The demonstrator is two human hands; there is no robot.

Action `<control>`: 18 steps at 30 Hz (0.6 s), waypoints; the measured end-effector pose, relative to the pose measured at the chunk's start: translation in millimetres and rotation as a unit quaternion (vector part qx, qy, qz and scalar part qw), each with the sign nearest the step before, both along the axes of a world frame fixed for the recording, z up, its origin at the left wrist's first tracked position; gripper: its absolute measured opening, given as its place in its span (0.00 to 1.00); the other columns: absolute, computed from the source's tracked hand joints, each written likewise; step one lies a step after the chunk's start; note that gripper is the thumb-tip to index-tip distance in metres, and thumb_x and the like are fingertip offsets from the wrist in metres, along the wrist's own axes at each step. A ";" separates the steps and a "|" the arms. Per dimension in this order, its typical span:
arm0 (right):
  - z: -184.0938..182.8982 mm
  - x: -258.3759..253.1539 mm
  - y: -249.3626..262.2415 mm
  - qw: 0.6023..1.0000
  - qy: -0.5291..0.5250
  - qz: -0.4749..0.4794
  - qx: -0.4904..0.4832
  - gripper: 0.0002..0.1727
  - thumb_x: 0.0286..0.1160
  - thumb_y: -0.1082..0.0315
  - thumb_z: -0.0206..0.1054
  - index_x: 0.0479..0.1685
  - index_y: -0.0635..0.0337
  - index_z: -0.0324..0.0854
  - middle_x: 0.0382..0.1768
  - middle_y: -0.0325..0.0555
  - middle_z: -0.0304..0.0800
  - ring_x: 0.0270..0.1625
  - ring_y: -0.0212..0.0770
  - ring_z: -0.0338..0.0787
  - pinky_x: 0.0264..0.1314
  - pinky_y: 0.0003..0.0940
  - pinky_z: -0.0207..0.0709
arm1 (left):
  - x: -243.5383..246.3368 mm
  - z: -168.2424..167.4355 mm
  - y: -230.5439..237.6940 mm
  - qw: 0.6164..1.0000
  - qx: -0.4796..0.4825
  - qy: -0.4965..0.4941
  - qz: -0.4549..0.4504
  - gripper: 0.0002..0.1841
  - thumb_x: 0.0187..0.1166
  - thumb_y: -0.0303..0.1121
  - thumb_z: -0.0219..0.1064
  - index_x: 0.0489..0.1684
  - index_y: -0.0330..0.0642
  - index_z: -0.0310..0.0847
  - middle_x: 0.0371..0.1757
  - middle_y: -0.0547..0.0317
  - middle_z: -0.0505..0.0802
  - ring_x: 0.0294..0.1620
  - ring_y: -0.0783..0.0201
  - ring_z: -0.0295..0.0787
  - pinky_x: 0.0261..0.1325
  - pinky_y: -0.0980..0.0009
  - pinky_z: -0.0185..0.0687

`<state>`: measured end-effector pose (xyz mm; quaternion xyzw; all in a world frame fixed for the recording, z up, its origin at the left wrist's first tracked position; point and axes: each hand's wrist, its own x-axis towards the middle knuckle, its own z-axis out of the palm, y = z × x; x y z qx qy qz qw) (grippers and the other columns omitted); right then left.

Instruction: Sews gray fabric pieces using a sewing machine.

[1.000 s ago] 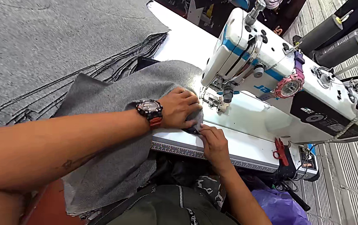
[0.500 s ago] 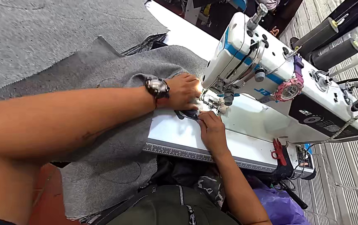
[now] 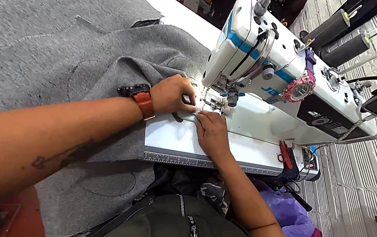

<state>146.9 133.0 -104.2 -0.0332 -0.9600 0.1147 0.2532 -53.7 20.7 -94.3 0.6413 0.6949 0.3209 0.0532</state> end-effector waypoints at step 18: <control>-13.0 40.5 -14.1 0.999 0.032 -0.023 -0.029 0.12 0.78 0.67 0.67 0.51 0.59 0.93 0.56 0.48 0.94 0.64 0.47 0.89 0.66 0.44 0.81 | -31.3 -5.4 28.2 0.988 0.033 0.073 0.134 0.20 0.71 0.56 0.73 0.40 0.48 0.93 0.57 0.47 0.94 0.75 0.37 0.79 0.77 0.35 0.63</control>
